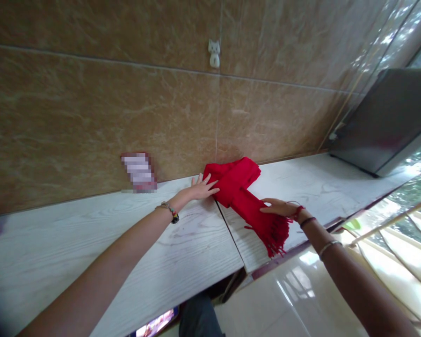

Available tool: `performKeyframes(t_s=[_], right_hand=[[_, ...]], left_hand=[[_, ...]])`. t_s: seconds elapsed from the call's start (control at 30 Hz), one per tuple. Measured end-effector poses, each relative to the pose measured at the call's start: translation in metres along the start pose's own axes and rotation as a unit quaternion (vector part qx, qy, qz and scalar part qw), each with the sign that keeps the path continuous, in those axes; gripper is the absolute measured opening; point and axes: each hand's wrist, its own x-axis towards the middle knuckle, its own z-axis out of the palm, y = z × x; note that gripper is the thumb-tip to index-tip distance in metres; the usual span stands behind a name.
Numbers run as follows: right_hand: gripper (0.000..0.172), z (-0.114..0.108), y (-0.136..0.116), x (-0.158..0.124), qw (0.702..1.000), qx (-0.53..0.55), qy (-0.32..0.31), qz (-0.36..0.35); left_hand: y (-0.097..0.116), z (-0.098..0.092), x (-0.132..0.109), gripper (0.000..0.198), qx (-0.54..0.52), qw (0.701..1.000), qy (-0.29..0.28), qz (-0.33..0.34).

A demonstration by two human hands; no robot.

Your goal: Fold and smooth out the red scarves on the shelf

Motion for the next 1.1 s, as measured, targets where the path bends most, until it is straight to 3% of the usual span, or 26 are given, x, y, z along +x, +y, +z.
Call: performKeyframes(t_s=[0.1,0.23,0.33,0.47,0.53,0.6,0.7,0.83,0.97,1.1], right_hand=[[0.059,0.002,0.009,-0.013,0.998,0.034,-0.055,0.026],[0.072,-0.008,0.005,-0.04,0.993,0.115,-0.032,-0.003],[0.067,-0.015,0.007,-0.043,0.995,0.095,-0.023,0.008],[0.038,-0.016,0.029,-0.023,0.987,-0.149,0.049,0.031],[0.033,-0.015,0.035,-0.015,0.95,-0.292,0.111,-0.001],[0.034,-0.01,0.031,-0.009,0.908,-0.376,0.169,-0.08],[0.034,0.005,0.007,-0.001,0.86,-0.402,0.213,-0.232],[0.041,0.044,-0.027,0.025,0.814,-0.414,0.191,-0.358],[0.045,0.081,-0.028,0.056,0.785,-0.482,0.142,-0.362],[0.044,0.097,-0.011,0.064,0.778,-0.502,0.141,-0.349]], left_hand=[[0.003,-0.002,-0.002,0.056,0.008,1.0,-0.012,-0.015],[0.002,-0.001,0.001,0.056,0.005,1.0,-0.011,-0.021],[0.001,0.003,0.004,0.057,-0.004,1.0,-0.003,-0.024],[0.004,0.009,-0.001,0.06,0.02,0.999,0.044,0.004],[0.007,0.013,-0.005,0.061,0.029,0.994,0.091,0.054],[0.009,0.016,-0.008,0.057,0.035,0.988,0.101,0.108],[0.008,0.021,-0.008,0.055,0.013,0.991,0.047,0.128],[0.001,0.022,-0.006,0.06,-0.025,0.995,0.02,0.097],[-0.012,0.021,-0.008,0.054,-0.005,0.996,0.006,0.092],[-0.028,0.019,-0.011,0.052,0.039,0.99,0.008,0.133]])
